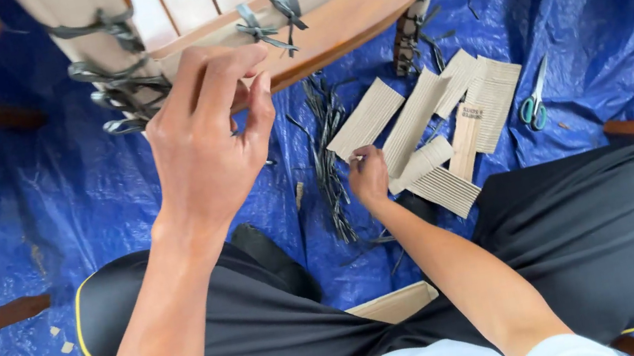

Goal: Protecting furniture parts with cardboard and plastic ties.

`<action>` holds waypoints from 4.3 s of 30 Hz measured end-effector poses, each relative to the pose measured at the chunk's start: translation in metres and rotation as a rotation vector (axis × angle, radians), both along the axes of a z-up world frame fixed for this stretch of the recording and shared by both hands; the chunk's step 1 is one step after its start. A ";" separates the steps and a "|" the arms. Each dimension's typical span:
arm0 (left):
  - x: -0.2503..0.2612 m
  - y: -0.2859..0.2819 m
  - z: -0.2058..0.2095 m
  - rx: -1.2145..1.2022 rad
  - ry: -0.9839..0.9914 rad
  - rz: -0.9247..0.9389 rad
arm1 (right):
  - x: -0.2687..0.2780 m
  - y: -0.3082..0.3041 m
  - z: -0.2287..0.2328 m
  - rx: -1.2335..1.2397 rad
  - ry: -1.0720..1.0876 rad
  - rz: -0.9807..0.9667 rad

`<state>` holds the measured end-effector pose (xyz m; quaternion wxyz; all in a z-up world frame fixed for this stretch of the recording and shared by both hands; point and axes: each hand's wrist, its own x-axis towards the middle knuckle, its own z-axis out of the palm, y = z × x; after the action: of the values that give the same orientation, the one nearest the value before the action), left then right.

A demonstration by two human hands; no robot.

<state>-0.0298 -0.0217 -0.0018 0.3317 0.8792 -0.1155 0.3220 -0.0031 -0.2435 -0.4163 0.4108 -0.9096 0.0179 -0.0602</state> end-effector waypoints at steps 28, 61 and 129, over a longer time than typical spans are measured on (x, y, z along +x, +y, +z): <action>0.001 0.005 0.009 -0.205 -0.081 0.058 | -0.058 0.004 -0.074 -0.028 0.141 -0.500; 0.022 0.002 0.018 -0.158 0.297 0.299 | 0.057 0.137 0.333 1.182 0.486 0.417; 0.004 0.001 -0.015 0.226 -0.063 0.327 | 0.069 0.120 0.436 0.561 -0.234 0.658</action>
<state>-0.0263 -0.0211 -0.0170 0.1704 0.9073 -0.0171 0.3841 0.0658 -0.1234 0.0192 0.6380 -0.7073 -0.3035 -0.0215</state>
